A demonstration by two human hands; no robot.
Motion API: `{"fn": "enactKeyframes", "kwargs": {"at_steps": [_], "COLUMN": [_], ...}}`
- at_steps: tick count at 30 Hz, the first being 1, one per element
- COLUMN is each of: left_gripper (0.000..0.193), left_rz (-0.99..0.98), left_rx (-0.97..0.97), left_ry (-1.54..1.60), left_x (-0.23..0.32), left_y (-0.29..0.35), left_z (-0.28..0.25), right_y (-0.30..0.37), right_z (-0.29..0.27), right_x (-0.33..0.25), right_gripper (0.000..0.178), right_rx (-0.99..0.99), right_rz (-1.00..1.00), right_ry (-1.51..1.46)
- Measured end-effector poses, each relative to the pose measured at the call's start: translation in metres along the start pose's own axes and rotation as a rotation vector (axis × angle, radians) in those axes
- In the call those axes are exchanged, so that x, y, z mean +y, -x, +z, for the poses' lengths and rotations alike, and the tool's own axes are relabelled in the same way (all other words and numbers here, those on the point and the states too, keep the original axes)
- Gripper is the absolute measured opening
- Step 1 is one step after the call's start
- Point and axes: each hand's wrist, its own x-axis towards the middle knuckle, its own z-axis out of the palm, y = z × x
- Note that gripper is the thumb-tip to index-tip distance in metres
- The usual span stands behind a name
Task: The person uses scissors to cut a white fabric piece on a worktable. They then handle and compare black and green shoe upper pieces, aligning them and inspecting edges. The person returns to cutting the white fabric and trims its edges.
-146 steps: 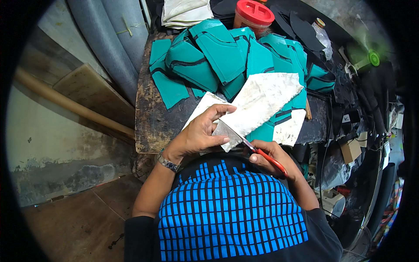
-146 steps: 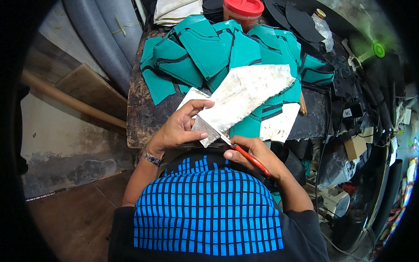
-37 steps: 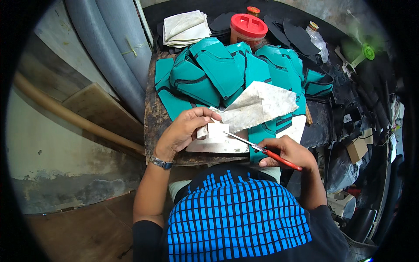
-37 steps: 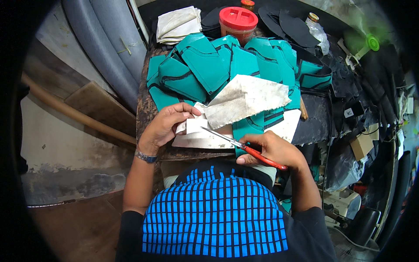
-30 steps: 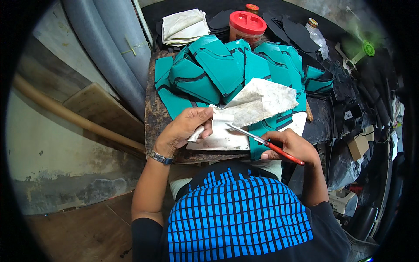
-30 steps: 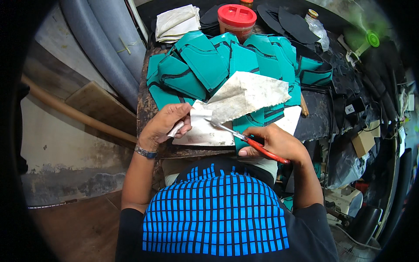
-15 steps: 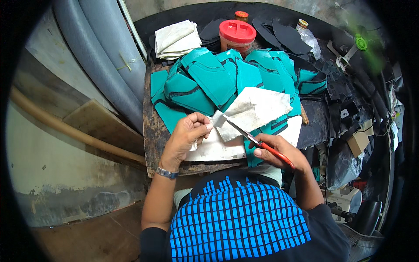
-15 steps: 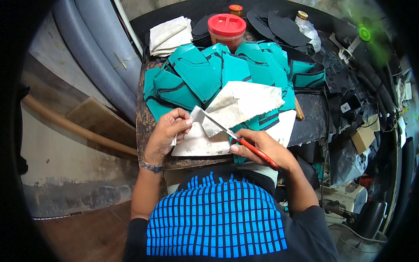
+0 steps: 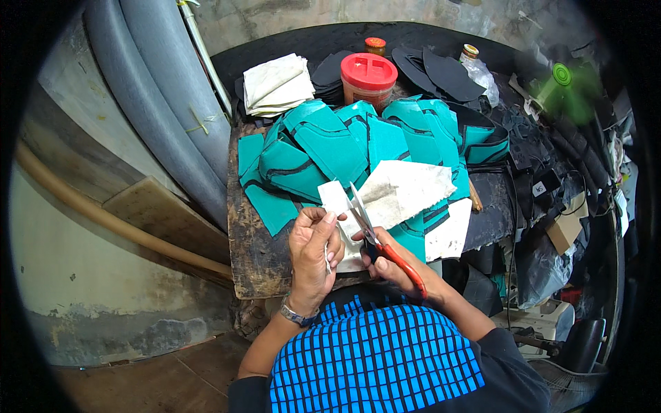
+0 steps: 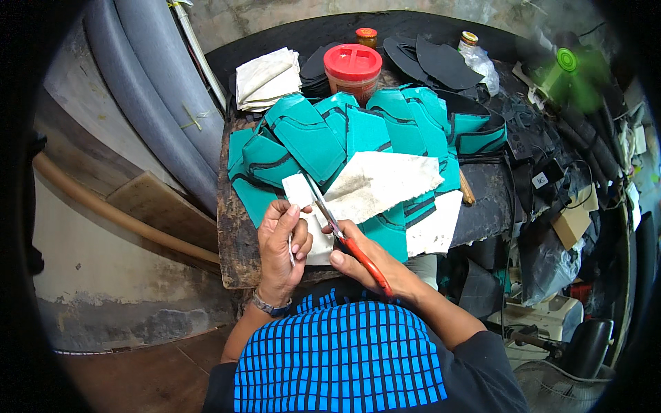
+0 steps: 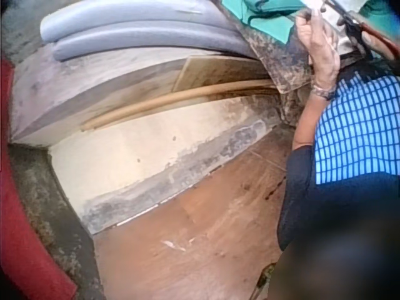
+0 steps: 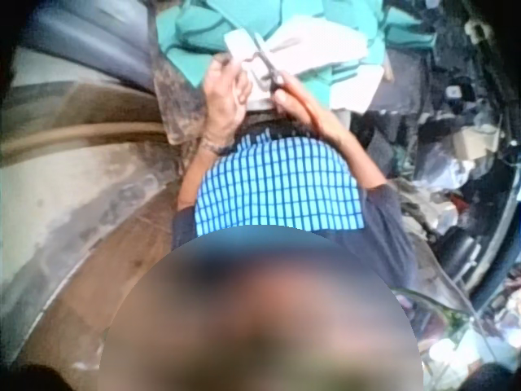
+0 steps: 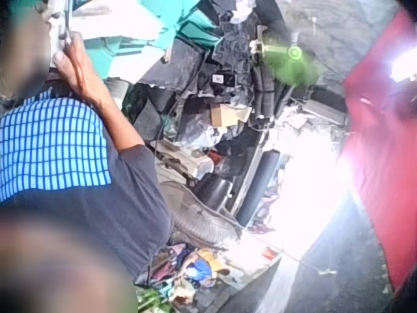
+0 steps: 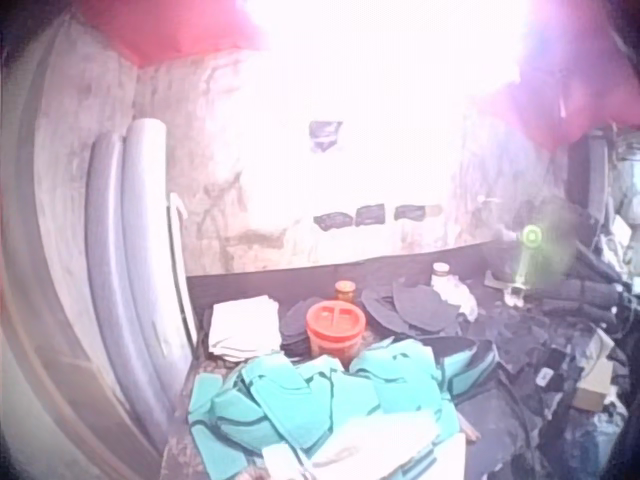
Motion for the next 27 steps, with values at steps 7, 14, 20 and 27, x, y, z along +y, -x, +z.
{"fn": "enactKeyframes", "kwargs": {"at_steps": [7, 14, 20, 27], "left_gripper": [0.009, 0.010, 0.008, 0.007], "left_rz": [-0.007, 0.010, -0.021, -0.090], "left_rx": [0.013, 0.018, 0.060, -0.014], "left_ry": [-0.032, -0.023, -0.100, -0.153], "left_x": [-0.007, -0.008, -0.006, -0.007], "left_y": [0.005, 0.003, 0.001, 0.002], "left_z": [0.008, 0.004, -0.002, -0.002], "right_y": [-0.007, -0.003, -0.001, 0.004], "right_z": [0.005, 0.007, 0.011, -0.001], "right_x": [0.003, 0.011, 0.018, 0.016], "right_gripper": [0.070, 0.056, 0.042, 0.047], "right_rx": [0.041, 0.146, 0.277, 0.272], "right_rz": [-0.012, 0.015, -0.083, -0.050], "right_ry": [0.054, 0.042, 0.035, 0.061]}}
